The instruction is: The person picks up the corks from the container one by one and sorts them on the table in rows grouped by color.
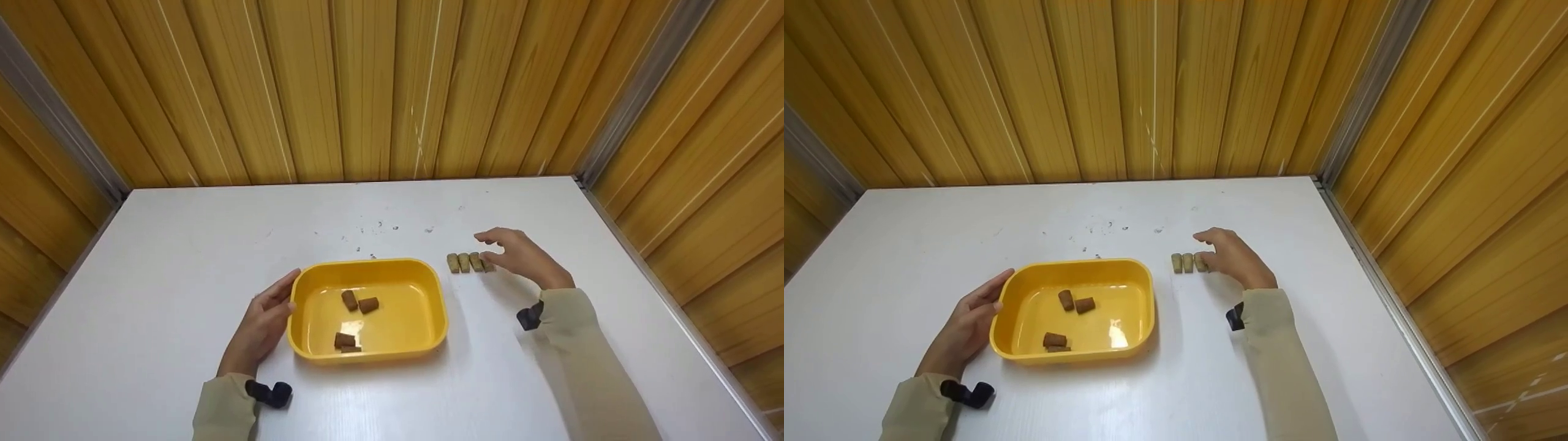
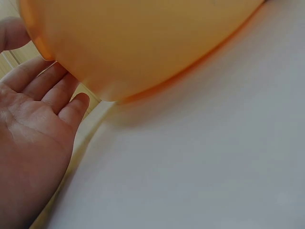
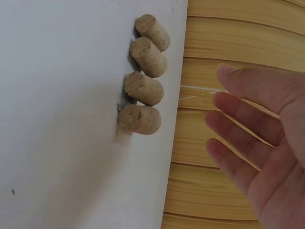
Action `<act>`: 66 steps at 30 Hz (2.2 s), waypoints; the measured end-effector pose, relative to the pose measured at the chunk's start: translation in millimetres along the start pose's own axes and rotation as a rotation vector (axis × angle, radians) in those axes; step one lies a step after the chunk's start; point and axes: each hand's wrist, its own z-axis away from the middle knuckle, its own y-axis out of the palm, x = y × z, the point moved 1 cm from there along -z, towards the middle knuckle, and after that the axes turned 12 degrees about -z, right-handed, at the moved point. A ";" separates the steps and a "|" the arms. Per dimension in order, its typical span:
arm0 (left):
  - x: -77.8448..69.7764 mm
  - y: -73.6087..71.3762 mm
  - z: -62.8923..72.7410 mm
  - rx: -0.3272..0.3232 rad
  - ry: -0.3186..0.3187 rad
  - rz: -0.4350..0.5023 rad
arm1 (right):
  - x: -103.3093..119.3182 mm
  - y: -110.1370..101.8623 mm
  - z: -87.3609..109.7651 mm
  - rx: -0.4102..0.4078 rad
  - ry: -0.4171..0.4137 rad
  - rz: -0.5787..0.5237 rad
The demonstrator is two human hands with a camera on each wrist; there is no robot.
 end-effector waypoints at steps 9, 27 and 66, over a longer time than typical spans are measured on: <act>-1.8 -0.4 0.1 0.005 -0.006 0.011 | 35.3 10.7 -3.9 0.032 -0.102 -0.024; -0.7 1.8 2.8 0.030 0.038 0.031 | 85.5 41.9 -19.2 0.182 -0.182 -0.038; -0.2 3.7 2.1 -0.003 -0.009 0.024 | 130.6 134.5 -58.7 0.560 -0.083 0.083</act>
